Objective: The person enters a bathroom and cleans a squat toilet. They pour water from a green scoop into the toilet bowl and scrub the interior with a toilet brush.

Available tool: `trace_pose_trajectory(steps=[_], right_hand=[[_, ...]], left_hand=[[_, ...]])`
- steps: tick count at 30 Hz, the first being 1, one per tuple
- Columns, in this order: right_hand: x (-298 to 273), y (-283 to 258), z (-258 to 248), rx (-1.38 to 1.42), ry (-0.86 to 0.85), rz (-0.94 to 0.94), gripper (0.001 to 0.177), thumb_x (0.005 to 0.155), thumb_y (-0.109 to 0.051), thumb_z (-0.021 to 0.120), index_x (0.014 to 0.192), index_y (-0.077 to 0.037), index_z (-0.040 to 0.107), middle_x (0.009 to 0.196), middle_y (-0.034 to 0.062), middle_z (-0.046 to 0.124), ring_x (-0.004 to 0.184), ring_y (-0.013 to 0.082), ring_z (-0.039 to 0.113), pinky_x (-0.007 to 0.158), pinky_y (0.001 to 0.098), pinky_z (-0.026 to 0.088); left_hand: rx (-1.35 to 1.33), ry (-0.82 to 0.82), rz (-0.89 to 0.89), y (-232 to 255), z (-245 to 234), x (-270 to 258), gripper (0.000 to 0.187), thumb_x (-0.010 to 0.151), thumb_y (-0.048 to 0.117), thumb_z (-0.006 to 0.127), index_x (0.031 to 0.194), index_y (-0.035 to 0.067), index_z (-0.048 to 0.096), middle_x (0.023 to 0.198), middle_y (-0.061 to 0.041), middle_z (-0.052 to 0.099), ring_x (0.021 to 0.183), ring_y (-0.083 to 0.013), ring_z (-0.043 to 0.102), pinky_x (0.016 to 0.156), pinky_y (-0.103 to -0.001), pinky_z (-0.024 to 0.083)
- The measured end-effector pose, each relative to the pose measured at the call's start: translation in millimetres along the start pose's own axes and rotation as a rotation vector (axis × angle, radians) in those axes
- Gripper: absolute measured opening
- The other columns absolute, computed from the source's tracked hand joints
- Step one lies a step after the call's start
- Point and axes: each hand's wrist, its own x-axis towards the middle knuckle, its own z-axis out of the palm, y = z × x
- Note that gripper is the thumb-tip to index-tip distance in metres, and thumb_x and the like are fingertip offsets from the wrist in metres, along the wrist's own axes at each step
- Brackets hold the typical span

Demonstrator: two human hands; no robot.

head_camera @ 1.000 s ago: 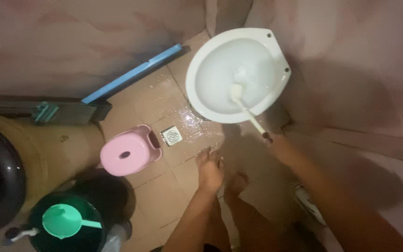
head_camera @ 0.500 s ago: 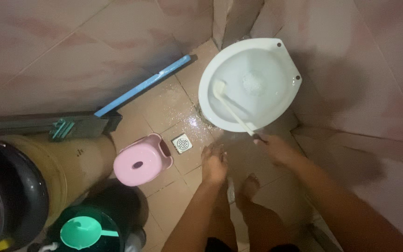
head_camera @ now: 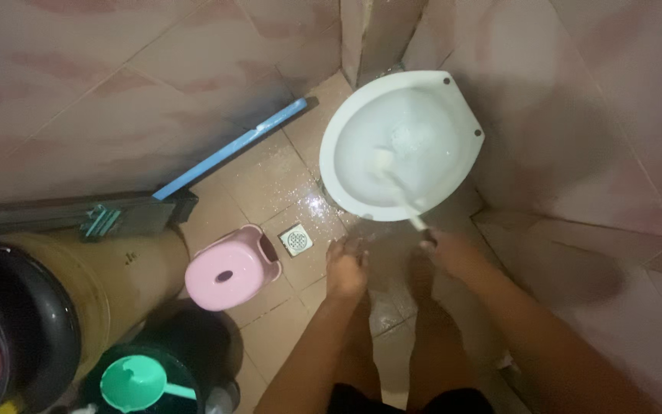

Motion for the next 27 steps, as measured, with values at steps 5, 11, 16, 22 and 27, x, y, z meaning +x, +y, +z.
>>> trace_pose_trajectory(steps=[5,11,16,22,27], right_hand=[[-6,-1,-19,0.007,-0.059,0.103,0.055,0.104,-0.031,0.050,0.153,-0.009,0.041,0.085,0.0154,0.069,0.067,0.0225,0.063,0.061,0.0399,0.051],[-20,-19,-59,-0.097,-0.222,0.098,0.062,0.105,-0.038,0.050,0.162,-0.019,0.031,0.075,0.0179,0.062,0.051,0.0220,0.053,0.055,0.0401,0.051],[-5,-12,-72,-0.013,-0.256,0.144,0.065,0.104,-0.041,0.051,0.161,-0.018,0.030,0.067,0.0061,0.055,0.048,0.0158,0.049,0.048,0.0335,0.052],[29,-32,-114,0.846,-0.386,0.287,0.068,0.108,-0.041,0.056,0.158,-0.006,0.028,0.062,-0.0011,0.048,0.045,0.0082,0.040,0.037,0.0226,0.036],[-5,-73,-105,0.744,-0.251,0.385,0.044,0.103,-0.027,0.058,0.145,-0.016,0.055,0.066,-0.0002,0.054,0.045,0.0044,0.044,0.035,0.0168,0.035]], left_hand=[[-0.140,0.026,-0.125,21,6,-4,0.036,0.098,0.013,0.058,0.133,0.008,0.062,0.152,-0.021,0.045,0.142,-0.0383,0.041,0.119,-0.043,0.037],[-0.008,0.082,-0.123,42,28,-3,0.033,0.095,0.022,0.063,0.128,0.016,0.068,0.150,-0.016,0.048,0.142,-0.0379,0.038,0.115,-0.053,0.033],[0.174,0.127,-0.162,74,34,-12,0.036,0.093,0.031,0.063,0.127,0.024,0.069,0.147,-0.005,0.055,0.139,-0.0258,0.047,0.112,-0.052,0.036],[0.254,0.114,-0.228,102,47,-13,0.037,0.092,0.036,0.065,0.127,0.026,0.069,0.146,-0.004,0.057,0.133,-0.0255,0.052,0.111,-0.055,0.034],[0.242,0.330,-0.181,88,75,-8,0.034,0.085,0.034,0.072,0.118,0.028,0.074,0.137,-0.003,0.063,0.127,-0.0262,0.057,0.109,-0.055,0.036]])
